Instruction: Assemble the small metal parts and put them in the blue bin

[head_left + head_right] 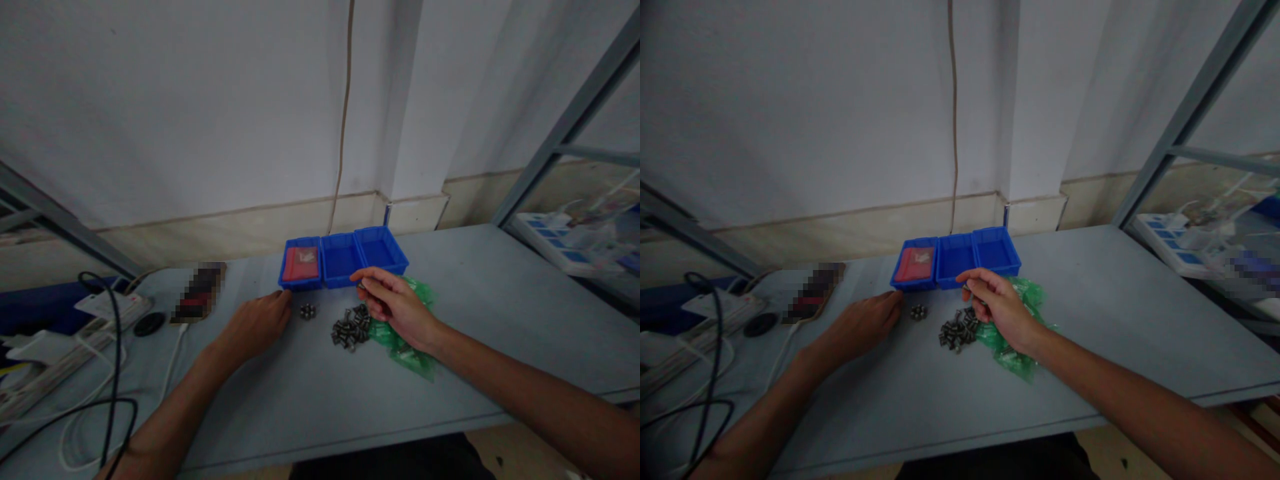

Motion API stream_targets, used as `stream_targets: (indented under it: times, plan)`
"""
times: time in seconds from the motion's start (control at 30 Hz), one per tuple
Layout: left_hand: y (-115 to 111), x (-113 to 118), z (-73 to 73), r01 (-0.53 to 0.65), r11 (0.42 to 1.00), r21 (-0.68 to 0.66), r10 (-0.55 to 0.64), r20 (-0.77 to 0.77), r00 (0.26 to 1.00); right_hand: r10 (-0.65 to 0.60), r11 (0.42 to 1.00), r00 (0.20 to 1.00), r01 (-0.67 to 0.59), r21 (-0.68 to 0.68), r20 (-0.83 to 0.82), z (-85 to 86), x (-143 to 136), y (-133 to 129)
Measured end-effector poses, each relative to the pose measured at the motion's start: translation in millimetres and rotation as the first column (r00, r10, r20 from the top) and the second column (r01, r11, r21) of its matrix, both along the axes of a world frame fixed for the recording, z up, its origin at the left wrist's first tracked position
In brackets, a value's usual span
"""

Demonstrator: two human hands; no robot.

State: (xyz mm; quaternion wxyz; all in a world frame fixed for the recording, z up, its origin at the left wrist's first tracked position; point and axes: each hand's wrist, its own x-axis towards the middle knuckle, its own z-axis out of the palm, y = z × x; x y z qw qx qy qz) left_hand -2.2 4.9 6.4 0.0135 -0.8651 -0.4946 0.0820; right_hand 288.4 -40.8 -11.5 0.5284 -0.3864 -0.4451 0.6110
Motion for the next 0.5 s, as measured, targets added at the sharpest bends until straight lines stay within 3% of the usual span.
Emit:
stream_targets:
  times: [0.23,0.5]
  plan:
    - [0.6,1.4,-2.1,0.011,1.000,0.023,-0.011,0.000,1.000,-0.103,0.991,0.980,0.086,0.105,0.171,-5.2,3.0,0.8]
    - [-0.3,1.3,0.5,-0.005,0.998,0.063,0.007,-0.032,0.999,-0.121,0.978,0.938,0.056,0.201,0.325,-7.8,6.0,0.3]
